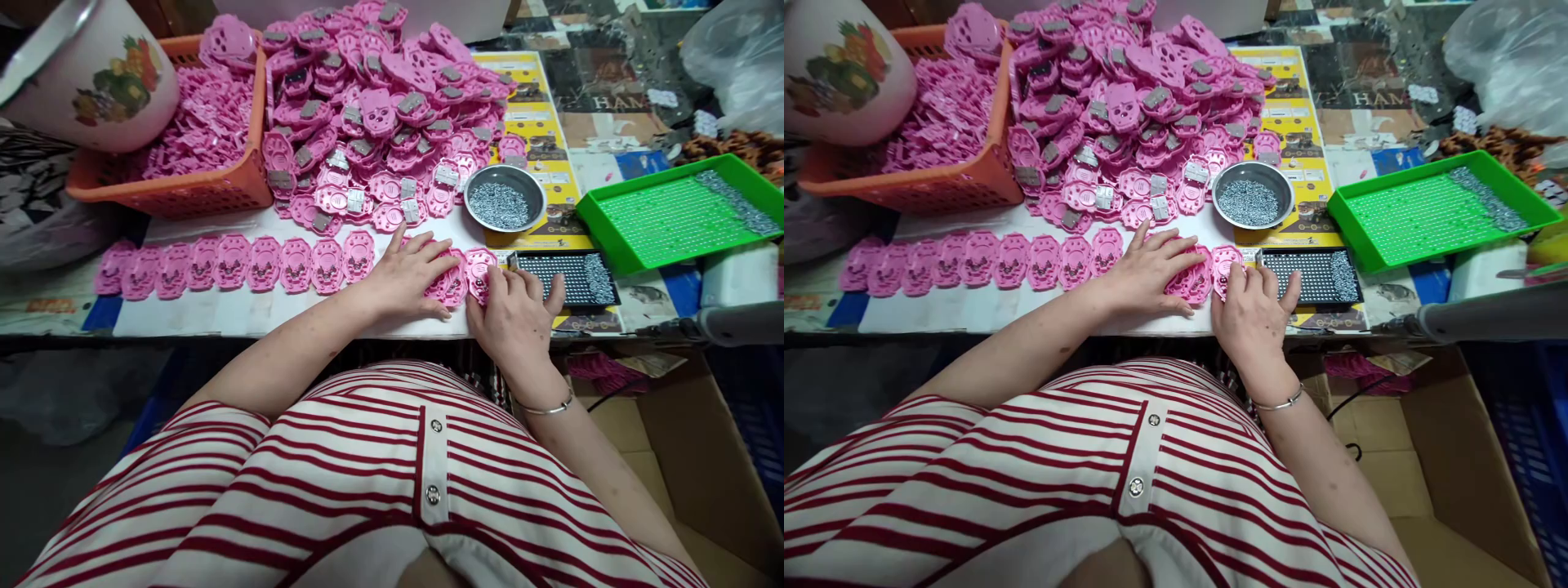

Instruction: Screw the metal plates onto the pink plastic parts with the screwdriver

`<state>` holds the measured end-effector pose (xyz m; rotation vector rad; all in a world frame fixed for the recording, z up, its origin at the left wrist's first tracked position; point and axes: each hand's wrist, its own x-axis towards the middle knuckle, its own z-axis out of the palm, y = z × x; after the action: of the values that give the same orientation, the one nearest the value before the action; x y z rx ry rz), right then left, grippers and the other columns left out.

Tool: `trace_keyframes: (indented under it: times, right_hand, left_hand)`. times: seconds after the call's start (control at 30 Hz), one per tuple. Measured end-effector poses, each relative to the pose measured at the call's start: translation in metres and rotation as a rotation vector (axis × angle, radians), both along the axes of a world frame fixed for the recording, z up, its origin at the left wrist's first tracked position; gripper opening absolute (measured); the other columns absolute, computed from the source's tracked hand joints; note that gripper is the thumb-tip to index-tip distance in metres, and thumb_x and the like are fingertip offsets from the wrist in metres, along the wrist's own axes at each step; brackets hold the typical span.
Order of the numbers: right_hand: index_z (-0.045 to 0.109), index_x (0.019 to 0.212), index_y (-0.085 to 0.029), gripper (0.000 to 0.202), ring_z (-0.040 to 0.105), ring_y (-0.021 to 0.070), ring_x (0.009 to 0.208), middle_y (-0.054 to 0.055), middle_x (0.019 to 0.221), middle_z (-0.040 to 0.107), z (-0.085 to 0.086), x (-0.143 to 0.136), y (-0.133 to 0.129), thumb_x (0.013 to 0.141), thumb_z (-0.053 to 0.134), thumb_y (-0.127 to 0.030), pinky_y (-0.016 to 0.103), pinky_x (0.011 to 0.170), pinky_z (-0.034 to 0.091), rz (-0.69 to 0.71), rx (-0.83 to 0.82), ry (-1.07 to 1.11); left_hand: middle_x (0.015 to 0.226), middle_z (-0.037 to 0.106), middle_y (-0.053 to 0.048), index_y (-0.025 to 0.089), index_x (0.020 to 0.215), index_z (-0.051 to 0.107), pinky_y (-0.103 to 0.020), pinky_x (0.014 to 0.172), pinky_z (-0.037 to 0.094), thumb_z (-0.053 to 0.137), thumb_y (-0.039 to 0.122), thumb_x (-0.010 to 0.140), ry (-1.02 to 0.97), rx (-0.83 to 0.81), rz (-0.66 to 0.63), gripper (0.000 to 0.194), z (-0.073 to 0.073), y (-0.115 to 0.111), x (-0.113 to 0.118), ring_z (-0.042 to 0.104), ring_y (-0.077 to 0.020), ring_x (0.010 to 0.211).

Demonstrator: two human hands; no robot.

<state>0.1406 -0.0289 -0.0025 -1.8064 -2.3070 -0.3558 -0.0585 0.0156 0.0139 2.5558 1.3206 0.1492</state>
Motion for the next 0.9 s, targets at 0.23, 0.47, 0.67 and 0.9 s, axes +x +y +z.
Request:
trace_keyframes:
  times: [0.23,0.47,0.67,0.9]
  right_hand:
    - [0.062,0.115,-0.011,0.042,0.052,0.0316,0.105,0.015,0.096,0.068,0.006,0.0,-0.003,0.095,0.038,-0.04,0.059,0.114,0.017,-0.032,0.024,-0.126]
    - [0.061,0.12,-0.011,0.045,0.051,0.0337,0.104,0.018,0.1,0.068,0.01,0.007,-0.017,0.093,0.042,-0.041,0.058,0.11,0.025,-0.005,0.024,-0.108]
    - [0.048,0.14,-0.013,0.061,0.045,0.0346,0.127,0.021,0.139,0.053,0.02,0.014,-0.027,0.092,0.05,-0.051,0.054,0.113,0.026,0.098,0.001,-0.075]
    - [0.056,0.134,-0.022,0.041,0.046,0.0277,0.129,0.012,0.136,0.059,0.013,0.001,-0.013,0.098,0.046,-0.037,0.05,0.117,0.025,0.329,-0.005,-0.114]
  left_hand:
    - [0.158,0.037,-0.011,0.023,0.148,0.043,-0.06,0.122,-0.002,0.064,0.068,0.08,-0.013,-0.008,0.019,0.084,0.001,-0.002,0.008,0.026,-0.0346,0.148]
    - [0.159,0.034,-0.013,0.024,0.15,0.039,-0.061,0.122,0.0,0.068,0.068,0.076,-0.02,-0.035,-0.007,0.091,0.002,-0.004,0.012,0.024,-0.0359,0.149]
    - [0.166,0.012,-0.017,0.026,0.158,0.018,-0.062,0.12,-0.001,0.075,0.069,0.068,0.015,-0.106,0.038,0.115,0.009,0.002,-0.009,0.008,-0.039,0.153]
    - [0.159,0.035,-0.013,0.022,0.154,0.031,-0.06,0.122,-0.002,0.069,0.068,0.074,-0.004,-0.108,0.093,0.1,0.007,0.005,-0.024,0.021,-0.0358,0.15]
